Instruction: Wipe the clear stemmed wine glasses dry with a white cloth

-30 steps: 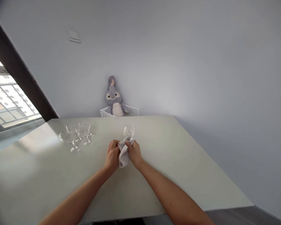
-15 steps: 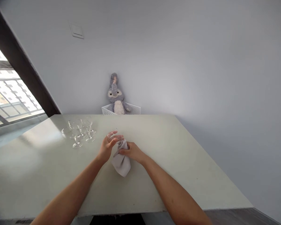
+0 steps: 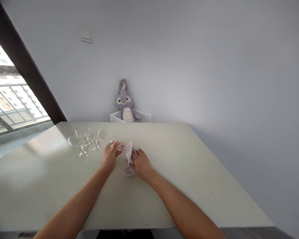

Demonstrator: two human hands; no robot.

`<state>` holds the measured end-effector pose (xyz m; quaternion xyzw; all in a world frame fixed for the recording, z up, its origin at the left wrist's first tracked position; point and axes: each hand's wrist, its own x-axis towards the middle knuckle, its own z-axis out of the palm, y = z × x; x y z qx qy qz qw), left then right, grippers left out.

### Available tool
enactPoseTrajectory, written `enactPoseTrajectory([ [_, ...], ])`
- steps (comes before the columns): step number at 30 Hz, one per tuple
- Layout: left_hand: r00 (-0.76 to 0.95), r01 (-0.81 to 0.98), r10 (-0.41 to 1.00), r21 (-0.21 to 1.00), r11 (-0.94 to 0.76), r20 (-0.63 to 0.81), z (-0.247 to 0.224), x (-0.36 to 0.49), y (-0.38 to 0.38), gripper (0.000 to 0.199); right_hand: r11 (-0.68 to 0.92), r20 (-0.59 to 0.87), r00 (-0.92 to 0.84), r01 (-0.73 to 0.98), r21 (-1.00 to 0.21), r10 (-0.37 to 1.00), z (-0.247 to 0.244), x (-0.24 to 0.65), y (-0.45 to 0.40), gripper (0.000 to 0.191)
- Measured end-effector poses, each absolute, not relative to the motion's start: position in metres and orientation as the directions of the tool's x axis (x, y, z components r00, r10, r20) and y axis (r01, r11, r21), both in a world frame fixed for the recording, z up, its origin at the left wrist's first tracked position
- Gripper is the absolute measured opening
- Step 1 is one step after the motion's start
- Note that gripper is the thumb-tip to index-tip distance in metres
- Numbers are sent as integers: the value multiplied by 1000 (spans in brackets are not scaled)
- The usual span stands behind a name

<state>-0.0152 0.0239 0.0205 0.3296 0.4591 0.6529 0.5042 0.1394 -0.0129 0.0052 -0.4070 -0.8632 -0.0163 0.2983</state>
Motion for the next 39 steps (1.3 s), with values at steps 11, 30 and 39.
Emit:
enactPoseTrajectory([
  [11, -475, -100, 773, 847, -523, 421, 32, -29, 21, 55, 724, 674, -350, 555, -410, 650, 7, 135, -20, 26],
  [30, 154, 701, 863, 562, -439, 482, -21, -1, 14, 43, 80, 174, 422, 231, -970, 890, -7, 234, 135, 18],
  [39, 165, 700, 866, 562, -440, 472, -23, -2, 14, 33, -52, 73, 664, 168, -984, 744, -23, 299, 176, 9],
])
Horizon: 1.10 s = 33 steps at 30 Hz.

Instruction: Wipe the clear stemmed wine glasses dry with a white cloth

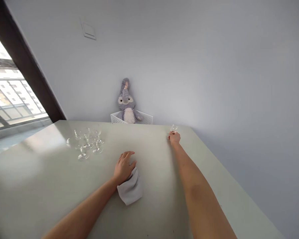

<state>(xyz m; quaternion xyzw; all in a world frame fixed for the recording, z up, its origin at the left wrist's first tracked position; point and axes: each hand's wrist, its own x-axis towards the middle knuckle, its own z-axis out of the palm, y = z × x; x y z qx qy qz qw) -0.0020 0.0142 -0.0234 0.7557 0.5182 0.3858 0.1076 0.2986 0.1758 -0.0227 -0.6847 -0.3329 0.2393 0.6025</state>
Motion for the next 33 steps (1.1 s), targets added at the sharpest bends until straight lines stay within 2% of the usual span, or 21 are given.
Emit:
enactPoseTrajectory([
  [5, 111, 687, 892, 615, -387, 437, -23, -2, 15, 26, -86, 62, 684, 180, -980, 727, -31, 310, 181, 7],
  [9, -7, 619, 932, 733, -281, 363, -20, -1, 18, 12, -103, 56, 679, 191, -976, 732, -30, 313, 178, 6],
  [11, -130, 496, 932, 836, -234, 339, -18, -3, 21, 8, -95, 66, 682, 196, -976, 728, -29, 314, 172, 11],
  [14, -452, 213, 843, 953, -216, 292, -12, -10, 27, 8, -81, 107, 730, 217, -973, 675, -29, 318, 154, 24],
  [17, -684, -88, 713, 954, -288, 153, -4, -24, 36, 16, -68, 146, 798, 227, -971, 585, -29, 322, 130, 29],
  [20, -737, -339, 675, 888, -312, -44, 1, -41, 46, 29, -15, 108, 795, 146, -989, 597, -26, 313, 104, 25],
  [23, -681, -490, 707, 835, -248, -190, 2, -52, 51, 44, -32, 32, 615, 92, -995, 788, -17, 281, 76, 22],
  [25, -621, -546, 754, 809, -219, -215, 2, -57, 53, 54, -98, -31, 327, 193, -976, 944, -10, 250, 58, 28],
  [26, -600, -561, 773, 798, -222, -207, 2, -59, 54, 58, -113, -73, 144, 294, -949, 987, -5, 233, 49, 37],
  [28, -578, -576, 797, 779, -249, -172, 3, -62, 55, 64, -47, -137, -141, 509, -859, 981, 4, 200, 34, 54],
  [29, -572, -581, 806, 769, -267, -153, 3, -63, 56, 66, 10, -146, -216, 590, -807, 965, 9, 184, 28, 58],
  [33, -533, -631, 838, 715, -299, -120, 4, -67, 60, 67, 186, -172, -339, 798, -574, 925, 29, 137, 15, 56],
])
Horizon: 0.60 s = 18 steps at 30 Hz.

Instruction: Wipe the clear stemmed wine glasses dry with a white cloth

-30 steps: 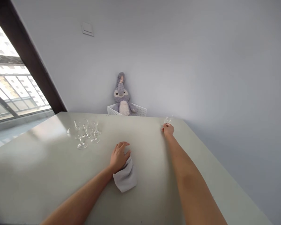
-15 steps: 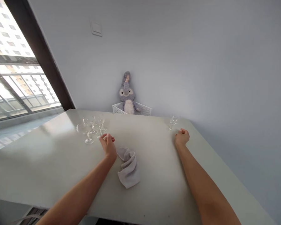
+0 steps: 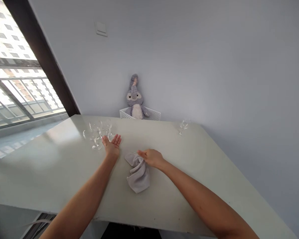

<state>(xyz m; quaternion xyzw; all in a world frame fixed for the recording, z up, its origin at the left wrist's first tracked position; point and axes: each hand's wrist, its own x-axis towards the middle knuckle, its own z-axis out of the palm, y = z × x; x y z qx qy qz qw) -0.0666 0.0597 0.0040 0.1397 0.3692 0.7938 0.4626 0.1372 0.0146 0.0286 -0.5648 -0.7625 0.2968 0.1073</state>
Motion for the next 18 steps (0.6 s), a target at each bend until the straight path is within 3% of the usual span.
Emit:
enactPoseTrajectory([
  [2, -512, -668, 850, 681, -300, -128, 3, -68, 61, 65, 246, -205, -388, 833, -496, 899, 34, 125, 12, 46],
  [4, -490, -713, 857, 639, -288, -160, 3, -69, 63, 63, 273, -223, -433, 816, -510, 874, 35, 119, 10, 35],
  [8, -459, -784, 864, 551, -285, -207, 5, -70, 65, 58, 189, -164, -492, 590, -785, 855, 31, 124, 3, 17],
  [12, -452, -822, 870, 470, -321, -196, 9, -72, 65, 48, -54, -146, -426, 222, -974, 893, 30, 135, -6, 23],
  [18, -354, -903, 905, 336, -266, -236, 9, -79, 69, 45, -281, -199, -407, -154, -947, 892, 25, 143, -16, 35],
])
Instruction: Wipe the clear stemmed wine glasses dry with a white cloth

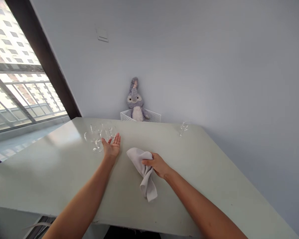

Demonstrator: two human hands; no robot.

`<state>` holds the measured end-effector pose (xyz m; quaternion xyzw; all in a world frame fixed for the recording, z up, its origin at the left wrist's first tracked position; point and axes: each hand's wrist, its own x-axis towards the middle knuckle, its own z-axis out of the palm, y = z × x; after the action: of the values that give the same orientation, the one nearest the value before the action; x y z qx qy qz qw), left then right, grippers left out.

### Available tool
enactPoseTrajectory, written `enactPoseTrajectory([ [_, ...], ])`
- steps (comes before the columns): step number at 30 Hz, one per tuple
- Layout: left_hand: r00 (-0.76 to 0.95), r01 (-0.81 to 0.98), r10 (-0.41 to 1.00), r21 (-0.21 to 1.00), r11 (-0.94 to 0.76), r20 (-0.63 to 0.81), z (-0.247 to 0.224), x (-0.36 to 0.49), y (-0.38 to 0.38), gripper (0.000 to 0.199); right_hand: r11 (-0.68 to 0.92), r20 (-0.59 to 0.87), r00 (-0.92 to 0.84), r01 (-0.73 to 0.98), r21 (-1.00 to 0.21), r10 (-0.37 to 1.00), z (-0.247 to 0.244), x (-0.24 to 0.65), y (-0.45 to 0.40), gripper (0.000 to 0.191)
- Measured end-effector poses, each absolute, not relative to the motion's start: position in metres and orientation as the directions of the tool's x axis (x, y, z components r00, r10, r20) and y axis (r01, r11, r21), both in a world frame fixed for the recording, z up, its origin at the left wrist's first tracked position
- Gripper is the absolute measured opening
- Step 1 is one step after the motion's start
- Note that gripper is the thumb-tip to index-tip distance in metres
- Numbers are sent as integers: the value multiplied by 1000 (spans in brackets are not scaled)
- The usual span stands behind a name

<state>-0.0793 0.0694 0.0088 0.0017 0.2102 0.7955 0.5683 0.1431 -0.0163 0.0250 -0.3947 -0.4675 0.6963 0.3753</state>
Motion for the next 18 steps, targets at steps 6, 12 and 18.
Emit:
enactPoseTrajectory([
  [6, -306, -901, 934, 371, -223, -183, 11, -81, 68, 25, -269, -187, -256, -338, -902, 948, 17, 151, -16, 43],
  [12, -101, -820, 993, 561, -117, 59, 20, -54, 49, 30, 36, -40, 281, -259, -965, 959, 19, 183, -2, 42],
  [18, 75, -710, 982, 701, -68, 171, 10, -12, 25, 35, 212, 288, 288, 269, -940, 913, 25, 176, -16, 45],
])
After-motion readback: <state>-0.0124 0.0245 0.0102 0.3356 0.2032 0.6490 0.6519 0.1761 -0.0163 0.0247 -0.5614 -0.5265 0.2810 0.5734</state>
